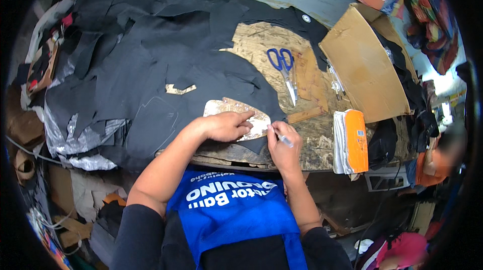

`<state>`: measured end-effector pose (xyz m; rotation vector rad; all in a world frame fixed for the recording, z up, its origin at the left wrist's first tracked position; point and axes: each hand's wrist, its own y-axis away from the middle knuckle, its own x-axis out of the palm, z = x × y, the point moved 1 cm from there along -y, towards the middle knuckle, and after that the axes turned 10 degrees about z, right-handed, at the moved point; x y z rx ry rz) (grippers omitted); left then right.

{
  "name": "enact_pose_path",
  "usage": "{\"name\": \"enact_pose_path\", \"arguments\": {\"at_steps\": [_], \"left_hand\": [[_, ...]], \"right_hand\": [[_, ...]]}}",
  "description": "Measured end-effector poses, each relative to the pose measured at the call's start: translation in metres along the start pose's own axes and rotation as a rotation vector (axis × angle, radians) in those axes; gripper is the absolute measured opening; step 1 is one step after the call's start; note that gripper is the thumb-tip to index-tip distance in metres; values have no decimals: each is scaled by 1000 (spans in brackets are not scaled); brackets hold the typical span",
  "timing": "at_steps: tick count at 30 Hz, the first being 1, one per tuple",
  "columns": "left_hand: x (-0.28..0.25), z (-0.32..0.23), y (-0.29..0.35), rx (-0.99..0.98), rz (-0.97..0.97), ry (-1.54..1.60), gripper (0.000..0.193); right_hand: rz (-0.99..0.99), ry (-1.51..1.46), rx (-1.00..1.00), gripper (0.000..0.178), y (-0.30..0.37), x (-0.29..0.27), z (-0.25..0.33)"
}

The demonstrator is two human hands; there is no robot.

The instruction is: The person places a cardboard pattern on a black fabric sheet and traces its outline with a white marker. They repeat this process multiple times, moving the pattern to different positions on the fabric to mark several shapes.

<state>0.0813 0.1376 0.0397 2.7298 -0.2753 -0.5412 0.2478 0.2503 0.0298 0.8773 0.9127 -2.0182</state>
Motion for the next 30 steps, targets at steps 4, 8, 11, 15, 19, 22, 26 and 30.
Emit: {"name": "enact_pose_path", "arguments": {"at_steps": [4,8,11,15,19,22,26,30], "left_hand": [[-9,2,-3,-132,163,279,61],[-14,5,-3,-167,185,365,58],[-15,9,-5,-117,111,224,55],[-13,16,-8,-30,33,-6,54],[21,18,15,-28,-226,-417,66],[74,7,31,73,-350,-602,68],[104,6,39,166,-297,-583,56],[101,8,37,203,-334,-519,54]], "right_hand": [[36,174,-138,12,11,6,22],[50,103,-308,11,10,21,47],[138,-48,-361,10,6,35,66],[250,-487,-461,10,2,45,82],[77,-875,-243,6,5,23,64],[31,-975,54,12,-23,28,41],[327,-741,-89,13,-72,74,33],[289,-639,-233,14,-85,99,42]]}}
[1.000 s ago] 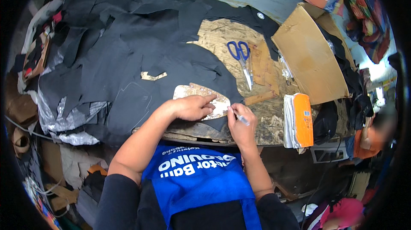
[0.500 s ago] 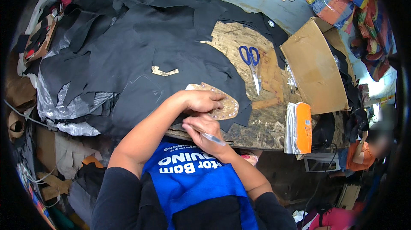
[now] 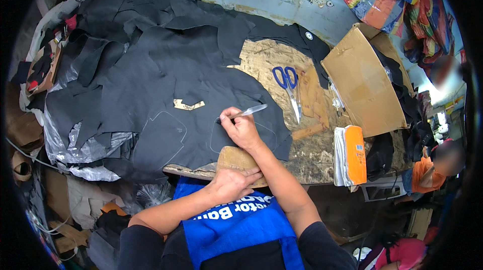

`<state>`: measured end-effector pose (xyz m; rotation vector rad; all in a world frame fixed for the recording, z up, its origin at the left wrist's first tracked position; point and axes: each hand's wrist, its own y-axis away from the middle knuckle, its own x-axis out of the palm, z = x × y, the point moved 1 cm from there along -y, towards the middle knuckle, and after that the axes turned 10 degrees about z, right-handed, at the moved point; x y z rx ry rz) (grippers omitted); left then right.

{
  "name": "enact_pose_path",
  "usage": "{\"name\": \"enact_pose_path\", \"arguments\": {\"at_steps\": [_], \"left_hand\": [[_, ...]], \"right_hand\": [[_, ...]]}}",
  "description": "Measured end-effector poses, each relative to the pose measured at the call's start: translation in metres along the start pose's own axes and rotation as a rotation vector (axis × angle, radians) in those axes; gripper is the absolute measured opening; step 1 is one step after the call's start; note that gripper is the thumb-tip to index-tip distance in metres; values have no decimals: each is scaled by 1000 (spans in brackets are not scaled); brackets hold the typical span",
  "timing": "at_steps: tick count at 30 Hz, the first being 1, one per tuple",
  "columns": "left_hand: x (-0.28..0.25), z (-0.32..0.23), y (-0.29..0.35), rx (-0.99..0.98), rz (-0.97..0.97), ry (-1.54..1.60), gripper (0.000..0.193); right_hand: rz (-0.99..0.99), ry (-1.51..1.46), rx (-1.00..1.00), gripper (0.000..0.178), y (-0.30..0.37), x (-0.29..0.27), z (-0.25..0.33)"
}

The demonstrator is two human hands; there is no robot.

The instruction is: The person places a cardboard pattern on a black fabric sheet and traces its outline with a white marker. They repeat this process multiple times, moving the pattern to different positions on the fabric to mark several shapes.

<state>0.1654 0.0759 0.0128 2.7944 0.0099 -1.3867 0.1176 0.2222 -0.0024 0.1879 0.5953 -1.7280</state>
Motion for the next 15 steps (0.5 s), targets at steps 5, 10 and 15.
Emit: {"name": "enact_pose_path", "arguments": {"at_steps": [5,10,15], "left_hand": [[1,1,-2,5,-48,-32,52],[3,3,-2,37,-58,-24,54],[0,5,-1,46,-74,58,46]], "right_hand": [[18,21,32,13,4,-3,3],[-43,24,-34,13,4,-1,0],[35,-99,38,17,4,-7,7]]}}
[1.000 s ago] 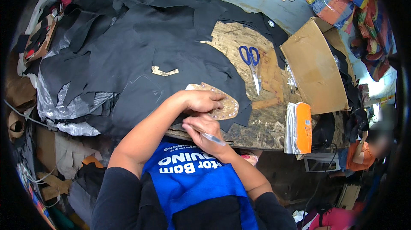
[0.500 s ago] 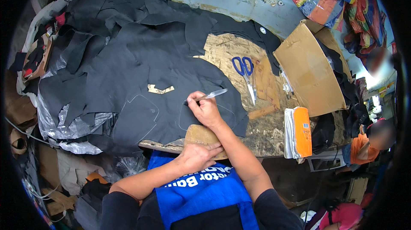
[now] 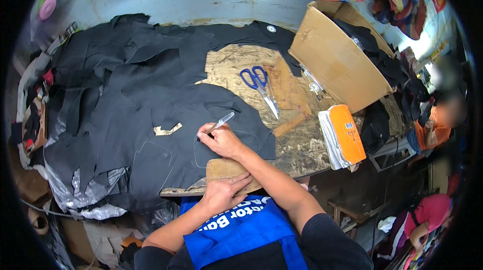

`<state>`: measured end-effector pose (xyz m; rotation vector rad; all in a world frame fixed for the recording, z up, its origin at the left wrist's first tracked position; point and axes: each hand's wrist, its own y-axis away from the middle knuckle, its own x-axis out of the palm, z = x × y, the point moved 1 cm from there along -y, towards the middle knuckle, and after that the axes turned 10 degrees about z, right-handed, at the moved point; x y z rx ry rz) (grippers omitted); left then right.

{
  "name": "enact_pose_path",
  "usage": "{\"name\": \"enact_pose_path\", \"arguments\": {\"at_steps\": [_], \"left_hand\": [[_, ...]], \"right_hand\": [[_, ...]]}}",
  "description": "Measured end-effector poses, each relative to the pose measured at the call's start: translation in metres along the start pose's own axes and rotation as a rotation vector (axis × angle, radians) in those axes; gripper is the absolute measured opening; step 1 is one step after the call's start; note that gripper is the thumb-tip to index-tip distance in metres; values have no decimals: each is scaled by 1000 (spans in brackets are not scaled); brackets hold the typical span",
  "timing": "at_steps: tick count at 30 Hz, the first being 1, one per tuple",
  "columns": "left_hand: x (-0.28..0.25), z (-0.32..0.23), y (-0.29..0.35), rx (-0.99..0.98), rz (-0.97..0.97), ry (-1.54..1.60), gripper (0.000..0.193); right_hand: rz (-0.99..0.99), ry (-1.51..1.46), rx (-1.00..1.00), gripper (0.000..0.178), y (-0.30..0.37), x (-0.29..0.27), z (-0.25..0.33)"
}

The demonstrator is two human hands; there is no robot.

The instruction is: The person places a cardboard pattern on a black fabric sheet and traces its outline with a white marker. They repeat this process multiple times, moving the pattern to different positions on the fabric to mark several shapes.

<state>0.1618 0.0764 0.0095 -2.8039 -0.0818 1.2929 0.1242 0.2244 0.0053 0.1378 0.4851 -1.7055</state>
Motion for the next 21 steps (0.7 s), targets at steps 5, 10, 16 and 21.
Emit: {"name": "enact_pose_path", "arguments": {"at_steps": [5,10,16,21], "left_hand": [[1,5,1,91,-120,23,33],[4,6,3,159,-277,90,20],[-9,-6,2,184,-324,52,30],[-44,4,40,-80,-628,-16,29]], "right_hand": [[-5,22,166,26,37,-32,29],[53,361,355,36,106,-59,53],[-100,-127,406,36,135,-73,46],[-733,-97,241,38,194,-147,46]]}}
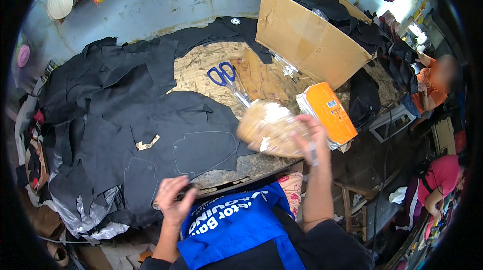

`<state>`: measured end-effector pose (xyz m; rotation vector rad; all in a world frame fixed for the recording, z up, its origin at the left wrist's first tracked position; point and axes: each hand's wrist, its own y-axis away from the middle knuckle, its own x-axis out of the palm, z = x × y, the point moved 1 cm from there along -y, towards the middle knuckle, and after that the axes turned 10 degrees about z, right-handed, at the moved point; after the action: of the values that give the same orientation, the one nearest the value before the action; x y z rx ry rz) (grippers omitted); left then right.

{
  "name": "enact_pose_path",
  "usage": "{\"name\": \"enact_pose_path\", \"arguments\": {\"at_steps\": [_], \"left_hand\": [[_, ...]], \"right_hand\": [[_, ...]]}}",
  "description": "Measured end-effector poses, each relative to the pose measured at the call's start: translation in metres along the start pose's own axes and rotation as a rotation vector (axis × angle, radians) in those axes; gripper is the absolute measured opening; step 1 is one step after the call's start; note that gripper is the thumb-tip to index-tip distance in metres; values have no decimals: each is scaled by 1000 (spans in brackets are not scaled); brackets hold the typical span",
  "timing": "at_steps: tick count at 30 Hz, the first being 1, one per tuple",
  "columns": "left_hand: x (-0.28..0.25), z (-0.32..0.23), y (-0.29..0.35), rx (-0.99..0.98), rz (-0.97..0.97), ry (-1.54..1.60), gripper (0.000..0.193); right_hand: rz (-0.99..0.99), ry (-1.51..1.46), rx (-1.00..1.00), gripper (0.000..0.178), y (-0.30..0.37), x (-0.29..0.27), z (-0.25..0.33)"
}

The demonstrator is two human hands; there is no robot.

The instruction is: The person places a cardboard pattern on a black fabric sheet and traces its outline with a white marker. They repeat this process multiple times, moving the pattern to different positions on the fabric to mark several shapes.

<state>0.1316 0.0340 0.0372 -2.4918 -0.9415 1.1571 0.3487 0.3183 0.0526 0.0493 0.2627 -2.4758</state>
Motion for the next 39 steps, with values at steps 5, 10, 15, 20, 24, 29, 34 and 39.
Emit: {"name": "enact_pose_path", "arguments": {"at_steps": [5,10,15,20,24,29,34,39], "left_hand": [[-53,35,33,-256,-210,-153,24],[-91,62,63,-434,-299,-439,31],[-90,74,71,-613,-224,-543,60],[-84,66,62,-695,-190,-632,63],[-88,58,54,-830,-133,-592,68],[-99,57,39,-895,-79,-603,83],[-104,59,38,-971,-158,-425,68],[-114,58,42,-776,-155,-280,29]], "right_hand": [[-493,72,-36,36,-13,-88,-1],[-716,1183,-5,34,-15,-96,1],[-427,741,-58,29,-25,-26,-11],[15,553,-110,21,-29,69,-16],[147,594,-50,32,-33,114,-15],[223,834,-59,60,-40,139,-18],[231,735,29,70,-51,142,-28],[344,465,14,34,-55,141,-31]]}}
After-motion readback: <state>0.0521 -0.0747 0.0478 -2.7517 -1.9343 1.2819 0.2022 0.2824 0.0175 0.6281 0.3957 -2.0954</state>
